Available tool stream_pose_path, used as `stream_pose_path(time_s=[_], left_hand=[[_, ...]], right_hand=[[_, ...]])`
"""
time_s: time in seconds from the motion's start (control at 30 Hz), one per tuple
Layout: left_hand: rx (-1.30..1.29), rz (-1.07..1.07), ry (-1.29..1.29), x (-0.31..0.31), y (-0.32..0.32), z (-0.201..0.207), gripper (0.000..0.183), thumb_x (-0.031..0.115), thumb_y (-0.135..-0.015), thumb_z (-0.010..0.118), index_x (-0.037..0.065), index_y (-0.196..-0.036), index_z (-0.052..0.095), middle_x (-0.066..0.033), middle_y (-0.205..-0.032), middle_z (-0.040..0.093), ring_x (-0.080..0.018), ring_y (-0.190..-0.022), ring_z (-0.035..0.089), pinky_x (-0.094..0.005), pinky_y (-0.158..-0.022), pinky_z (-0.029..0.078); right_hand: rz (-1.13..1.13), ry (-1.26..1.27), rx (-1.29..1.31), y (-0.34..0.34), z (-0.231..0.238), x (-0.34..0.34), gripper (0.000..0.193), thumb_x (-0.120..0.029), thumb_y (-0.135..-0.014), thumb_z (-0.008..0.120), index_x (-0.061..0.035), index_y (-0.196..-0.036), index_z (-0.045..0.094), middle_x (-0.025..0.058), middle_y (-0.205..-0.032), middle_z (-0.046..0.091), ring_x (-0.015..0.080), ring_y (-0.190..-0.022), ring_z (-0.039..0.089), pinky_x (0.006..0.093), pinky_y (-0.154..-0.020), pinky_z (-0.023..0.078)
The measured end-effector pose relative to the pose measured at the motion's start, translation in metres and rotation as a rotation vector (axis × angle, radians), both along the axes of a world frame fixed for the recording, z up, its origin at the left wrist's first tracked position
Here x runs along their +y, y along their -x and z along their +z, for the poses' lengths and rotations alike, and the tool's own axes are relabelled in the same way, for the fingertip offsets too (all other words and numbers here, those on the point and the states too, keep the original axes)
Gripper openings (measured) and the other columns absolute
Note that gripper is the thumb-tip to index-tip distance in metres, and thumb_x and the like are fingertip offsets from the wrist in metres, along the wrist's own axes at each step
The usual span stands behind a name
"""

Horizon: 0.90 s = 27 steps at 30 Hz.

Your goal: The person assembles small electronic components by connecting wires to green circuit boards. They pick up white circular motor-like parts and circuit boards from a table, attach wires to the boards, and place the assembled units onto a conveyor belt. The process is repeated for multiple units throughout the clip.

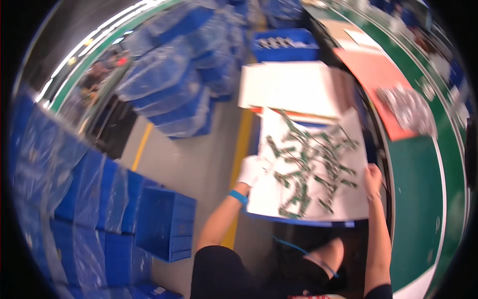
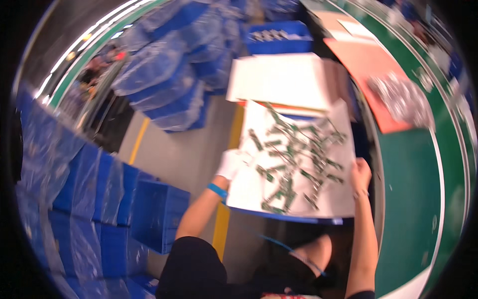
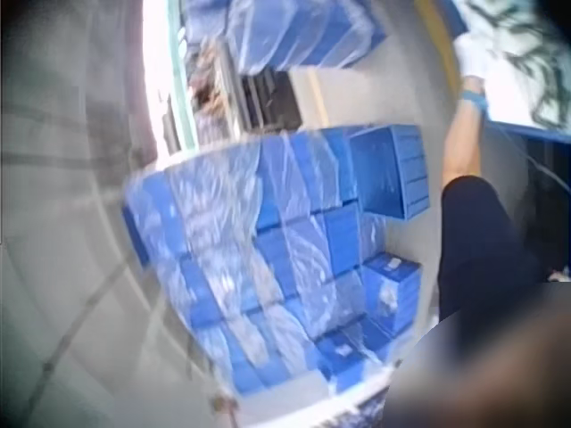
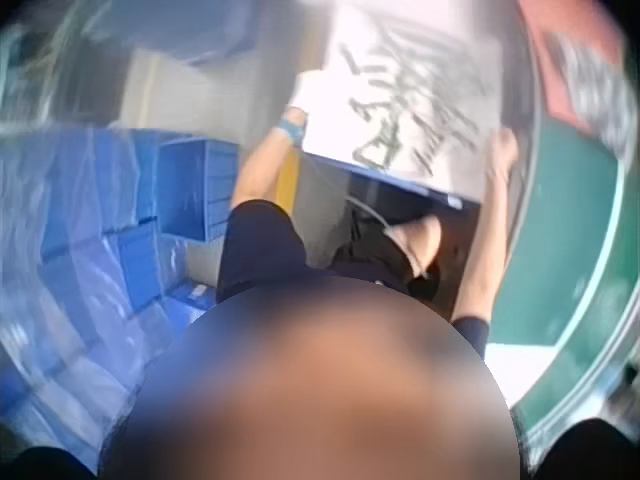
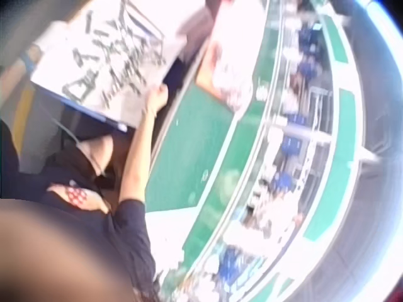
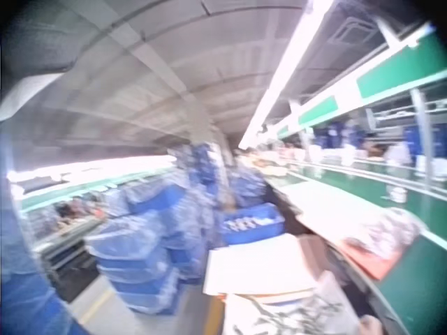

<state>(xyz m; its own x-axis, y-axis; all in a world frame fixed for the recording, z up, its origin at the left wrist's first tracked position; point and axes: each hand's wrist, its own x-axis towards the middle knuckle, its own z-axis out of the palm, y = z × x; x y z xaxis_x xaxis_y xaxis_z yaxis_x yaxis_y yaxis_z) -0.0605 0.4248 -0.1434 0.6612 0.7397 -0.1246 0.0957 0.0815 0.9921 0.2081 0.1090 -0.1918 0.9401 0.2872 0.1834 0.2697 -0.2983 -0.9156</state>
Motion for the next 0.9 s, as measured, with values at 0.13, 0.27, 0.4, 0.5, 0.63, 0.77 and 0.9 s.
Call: stream_pose_path(time_s=[0.13,0.27,0.4,0.5,0.63,0.77,0.9], left_hand=[[0.25,0.078,-0.13,-0.03,0.004,0.042,0.024,0.023,-0.079,0.06,0.0,-0.074,0.065,-0.0052,-0.061,0.06,-0.0119,-0.055,0.054,-0.0291,-0.051,0.041],[0.269,0.067,-0.201,-0.033,0.011,0.062,0.03,0.028,-0.08,0.06,-0.002,-0.075,0.065,-0.0078,-0.062,0.059,-0.0138,-0.058,0.054,-0.0302,-0.055,0.042],[0.249,0.1,-0.335,-0.027,0.022,0.067,0.033,0.029,-0.079,0.061,-0.004,-0.073,0.064,-0.0119,-0.061,0.06,-0.0172,-0.054,0.054,-0.0324,-0.054,0.043],[0.159,0.047,-0.355,-0.015,0.034,0.076,0.034,0.027,-0.078,0.062,-0.006,-0.073,0.063,-0.0127,-0.059,0.059,-0.0177,-0.052,0.055,-0.0336,-0.051,0.043],[0.165,-0.041,-0.372,-0.043,0.049,0.139,0.034,0.025,-0.077,0.062,-0.009,-0.076,0.062,-0.0126,-0.061,0.06,-0.016,-0.055,0.056,-0.0326,-0.051,0.043],[0.17,-0.095,-0.413,-0.046,0.063,0.181,0.026,0.019,-0.078,0.063,-0.007,-0.082,0.063,-0.0074,-0.072,0.063,-0.0103,-0.06,0.055,-0.0277,-0.053,0.044],[0.062,-0.376,-0.846,-0.057,0.037,0.212,0.022,0.015,-0.075,0.058,-0.004,-0.084,0.065,-0.0066,-0.073,0.064,-0.0105,-0.062,0.057,-0.0274,-0.055,0.046]], right_hand=[[-0.024,0.009,-0.035,-0.012,0.01,-0.029,0.007,-0.007,-0.08,0.056,0.0003,-0.078,0.057,0.001,-0.065,0.055,0.0076,-0.058,0.049,0.0237,-0.055,0.041],[0.007,-0.078,0.044,-0.015,0.038,-0.044,0.007,-0.006,-0.081,0.056,0.0005,-0.08,0.057,-0.0014,-0.065,0.053,0.0049,-0.056,0.046,0.0204,-0.05,0.037],[0.062,-0.088,0.007,-0.016,0.061,-0.045,0.008,-0.007,-0.081,0.056,0.0003,-0.081,0.058,-0.0019,-0.066,0.052,0.005,-0.057,0.044,0.0204,-0.051,0.037],[0.098,-0.034,-0.112,-0.018,0.074,-0.049,0.009,-0.008,-0.081,0.056,0.0008,-0.082,0.059,-0.0018,-0.067,0.053,0.0052,-0.057,0.044,0.0205,-0.052,0.037],[0.172,-0.17,-0.011,-0.011,0.097,-0.068,0.011,-0.009,-0.081,0.056,0.0016,-0.082,0.059,-0.0022,-0.069,0.054,0.0047,-0.059,0.046,0.0196,-0.054,0.037],[0.32,-0.226,0.092,0.02,0.16,-0.107,0.011,-0.011,-0.084,0.054,-0.001,-0.081,0.059,-0.0047,-0.07,0.054,0.0029,-0.059,0.045,0.0186,-0.053,0.037],[0.267,-0.249,-0.053,0.034,0.213,-0.188,0.014,-0.014,-0.085,0.054,-0.0015,-0.084,0.059,-0.0003,-0.08,0.059,0.006,-0.069,0.053,0.0205,-0.064,0.042]])
